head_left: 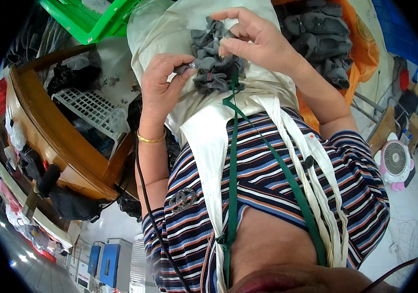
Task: The person sits on the floor and sews a grey slipper using a needle and thread. They pull the thread through the fabric repeatedly to stitch the shoe's opening. The person handles multiple grey slippers, picking them up from a green basket and placing them back down.
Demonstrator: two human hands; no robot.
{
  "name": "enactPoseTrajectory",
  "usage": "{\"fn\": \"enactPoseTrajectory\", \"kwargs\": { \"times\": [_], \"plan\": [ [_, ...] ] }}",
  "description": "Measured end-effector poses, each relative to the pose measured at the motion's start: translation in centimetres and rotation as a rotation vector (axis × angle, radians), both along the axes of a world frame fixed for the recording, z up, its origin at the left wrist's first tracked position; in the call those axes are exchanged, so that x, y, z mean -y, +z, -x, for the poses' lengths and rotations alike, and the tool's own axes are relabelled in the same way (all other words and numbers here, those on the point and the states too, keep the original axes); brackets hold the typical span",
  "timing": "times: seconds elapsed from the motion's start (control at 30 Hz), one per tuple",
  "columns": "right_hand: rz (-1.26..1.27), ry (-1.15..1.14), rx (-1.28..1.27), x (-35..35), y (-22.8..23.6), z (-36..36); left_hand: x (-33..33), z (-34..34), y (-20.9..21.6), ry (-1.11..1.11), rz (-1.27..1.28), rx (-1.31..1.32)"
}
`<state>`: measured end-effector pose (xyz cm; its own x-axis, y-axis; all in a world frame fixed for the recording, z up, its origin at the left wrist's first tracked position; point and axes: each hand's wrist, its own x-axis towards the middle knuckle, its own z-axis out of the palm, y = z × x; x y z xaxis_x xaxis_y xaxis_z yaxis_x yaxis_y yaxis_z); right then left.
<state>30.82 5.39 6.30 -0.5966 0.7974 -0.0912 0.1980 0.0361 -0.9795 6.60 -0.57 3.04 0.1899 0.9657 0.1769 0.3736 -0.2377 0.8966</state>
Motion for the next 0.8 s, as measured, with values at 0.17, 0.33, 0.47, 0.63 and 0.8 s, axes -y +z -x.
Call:
{"fn": "enactPoseTrajectory", "kwargs": {
  "times": [0.17, 0.33, 0.47, 0.63, 0.8],
  "plan": [
    [-0.184, 0.118, 0.141, 0.6, 0.9, 0.0, 1.0, 0.6, -0.2, -0.028, -0.125, -0.101],
    [-0.244, 0.186, 0.162, 1.0, -0.1, 0.3, 1.2, 0.4, -0.4, -0.032, -0.221, -0.112],
    [-0.165, 0.239, 0.137, 1.4, -0.7, 0.8, 1.6, 0.2, -0.7, -0.059, -0.167, -0.088],
    [-0.112, 0.228, 0.239, 1.8, -1.3, 0.9, 2.3, 0.0, -1.0, -0.013, -0.108, -0.014],
    [-0.134, 0.236, 0.344, 1.1, -1.5, -0.6, 2.9, 0.1, -1.2, -0.014, -0.083, 0.032]
  ]
}}
